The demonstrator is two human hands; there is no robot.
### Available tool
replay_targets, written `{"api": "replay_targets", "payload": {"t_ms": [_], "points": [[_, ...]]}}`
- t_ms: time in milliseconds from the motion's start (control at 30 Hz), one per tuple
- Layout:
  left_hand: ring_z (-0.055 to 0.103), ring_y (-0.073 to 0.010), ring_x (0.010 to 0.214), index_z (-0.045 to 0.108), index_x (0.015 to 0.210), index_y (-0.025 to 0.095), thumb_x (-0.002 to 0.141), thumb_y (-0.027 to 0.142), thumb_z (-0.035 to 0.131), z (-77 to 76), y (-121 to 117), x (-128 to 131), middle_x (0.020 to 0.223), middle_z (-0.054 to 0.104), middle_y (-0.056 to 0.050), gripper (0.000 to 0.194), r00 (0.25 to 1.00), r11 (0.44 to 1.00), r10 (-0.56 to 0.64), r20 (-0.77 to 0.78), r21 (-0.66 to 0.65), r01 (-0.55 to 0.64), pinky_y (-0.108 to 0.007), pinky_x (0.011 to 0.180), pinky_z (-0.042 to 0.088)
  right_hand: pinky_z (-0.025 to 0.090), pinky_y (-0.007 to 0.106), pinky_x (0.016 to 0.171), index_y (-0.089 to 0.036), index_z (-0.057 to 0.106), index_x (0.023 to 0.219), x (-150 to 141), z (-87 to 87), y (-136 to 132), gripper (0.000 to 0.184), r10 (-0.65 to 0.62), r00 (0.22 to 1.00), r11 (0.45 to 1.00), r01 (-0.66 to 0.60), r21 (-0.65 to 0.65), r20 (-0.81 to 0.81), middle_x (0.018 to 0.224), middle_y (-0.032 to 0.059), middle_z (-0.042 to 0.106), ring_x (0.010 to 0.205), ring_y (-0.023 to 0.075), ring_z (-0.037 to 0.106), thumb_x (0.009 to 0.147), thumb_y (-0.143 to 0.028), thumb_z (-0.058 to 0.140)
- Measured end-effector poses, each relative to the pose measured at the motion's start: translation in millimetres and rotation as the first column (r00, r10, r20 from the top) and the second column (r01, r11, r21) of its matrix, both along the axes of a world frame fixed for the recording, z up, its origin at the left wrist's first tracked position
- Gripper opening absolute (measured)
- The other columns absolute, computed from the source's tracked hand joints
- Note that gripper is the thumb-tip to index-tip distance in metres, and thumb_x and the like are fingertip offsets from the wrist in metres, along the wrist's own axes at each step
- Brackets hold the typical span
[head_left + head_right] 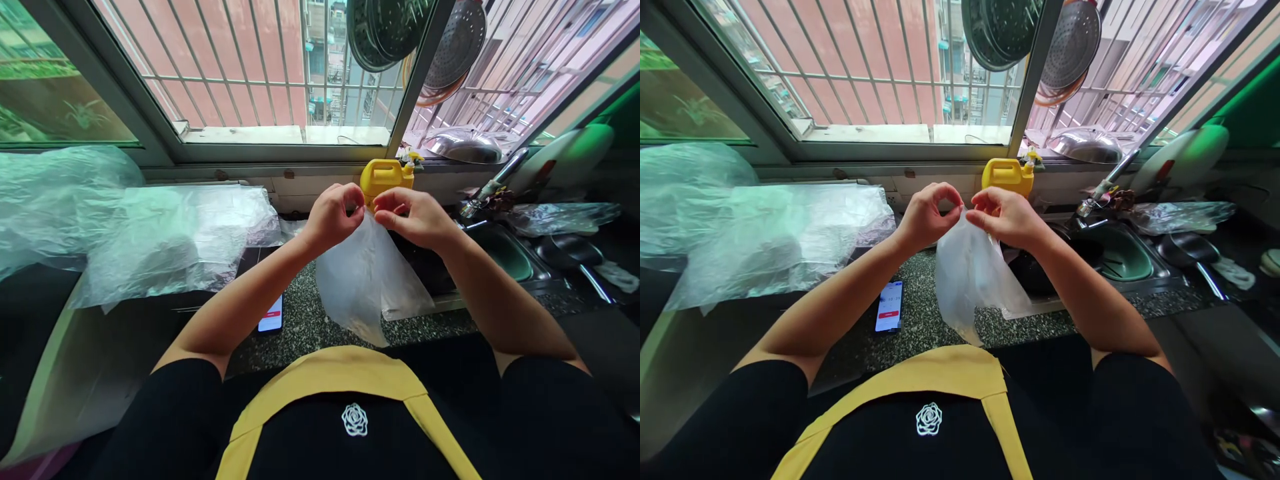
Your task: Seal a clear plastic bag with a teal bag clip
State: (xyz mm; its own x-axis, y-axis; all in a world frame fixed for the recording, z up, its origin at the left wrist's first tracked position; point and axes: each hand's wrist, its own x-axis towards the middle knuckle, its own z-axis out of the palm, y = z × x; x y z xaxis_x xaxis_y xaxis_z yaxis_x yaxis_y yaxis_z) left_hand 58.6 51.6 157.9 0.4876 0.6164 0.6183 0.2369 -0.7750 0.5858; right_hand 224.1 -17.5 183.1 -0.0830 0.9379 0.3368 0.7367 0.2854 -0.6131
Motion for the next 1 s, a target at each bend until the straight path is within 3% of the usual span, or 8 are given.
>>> {"api": "replay_targets", "payload": {"t_ms": [167,333,500,600,733,867,1000], "points": [[0.053,-0.0135,0.076,0.054,0.069,0.019,0.072,0.011,0.055,4.5,-3.0,1.7,0.072,0.058,0.0,0.009,1.0,0.999,-0.005,0.006,-0.038,0.005,-0.028,0.074,0.044,0.041,0.031,0.067,-0.017,0.066,0.093,-7.6,-6.9,-34.6,0.036,-0.152,0.9,0.981,0.187,-0.047,0.408,0.085,0.0074,0.068,0.077,0.0204,0.059,0.073,-0.047,0.065],[0.056,-0.0124,0.079,0.055,0.075,0.018,0.074,0.009,0.054,8.8,-4.3,-10.9,0.074,0.052,0.001,0.009,0.998,0.982,-0.01,0.069,-0.189,0.023,-0.026,0.071,0.047,0.042,0.031,0.067,-0.019,0.066,0.084,10.3,-25.4,-41.2,0.019,-0.072,0.883,0.981,0.148,-0.129,0.465,0.081,0.0054,0.069,0.074,0.0192,0.059,0.072,-0.034,0.065],[0.055,-0.0093,0.068,0.055,0.074,0.018,0.074,0.012,0.06,0.9,-0.6,-35.2,0.071,0.056,0.001,0.008,0.968,0.965,-0.005,0.25,-0.252,0.07,-0.023,0.064,0.048,0.044,0.03,0.065,-0.019,0.065,0.07,34.8,-35.3,-40.9,0.013,0.003,0.946,0.994,0.034,-0.108,0.325,0.072,0.0028,0.067,0.068,0.0165,0.059,0.075,-0.03,0.058],[0.054,-0.0078,0.061,0.056,0.074,0.02,0.07,0.017,0.067,-10.6,1.7,-55.6,0.068,0.058,0.003,0.012,0.908,0.952,0.004,0.419,-0.28,0.125,-0.021,0.057,0.047,0.045,0.029,0.064,-0.019,0.065,0.068,41.2,-31.3,-43.2,0.013,0.001,0.977,0.994,0.021,-0.103,0.211,0.07,0.0031,0.067,0.066,0.0152,0.059,0.074,-0.03,0.06],[0.053,-0.0063,0.055,0.057,0.075,0.021,0.068,0.024,0.072,-23.8,-1.0,-79.3,0.065,0.059,0.004,0.017,0.813,0.887,0.054,0.58,-0.402,0.228,-0.021,0.051,0.044,0.045,0.027,0.061,-0.019,0.064,0.066,41.9,-25.7,-45.0,0.016,0.019,1.0,0.992,-0.02,-0.121,-0.013,0.065,0.0017,0.065,0.061,0.0129,0.056,0.074,-0.033,0.064],[0.054,-0.0056,0.053,0.06,0.078,0.021,0.066,0.027,0.076,-30.5,-9.9,-92.7,0.064,0.059,0.005,0.021,0.755,0.826,0.13,0.643,-0.491,0.276,-0.02,0.049,0.043,0.046,0.026,0.06,-0.019,0.063,0.066,35.7,-30.1,-43.4,0.021,0.008,0.951,0.999,-0.021,-0.039,-0.309,0.063,-0.0001,0.062,0.06,0.0113,0.055,0.072,-0.039,0.069],[0.055,-0.0052,0.053,0.062,0.077,0.021,0.062,0.025,0.079,-36.0,-15.3,-96.6,0.064,0.061,0.005,0.022,0.702,0.821,0.216,0.678,-0.516,0.246,-0.018,0.049,0.045,0.046,0.025,0.06,-0.02,0.064,0.066,21.9,-38.1,-39.8,0.024,-0.015,0.859,0.996,0.057,0.067,-0.512,0.064,-0.0009,0.062,0.06,0.0104,0.055,0.071,-0.043,0.071]]}}
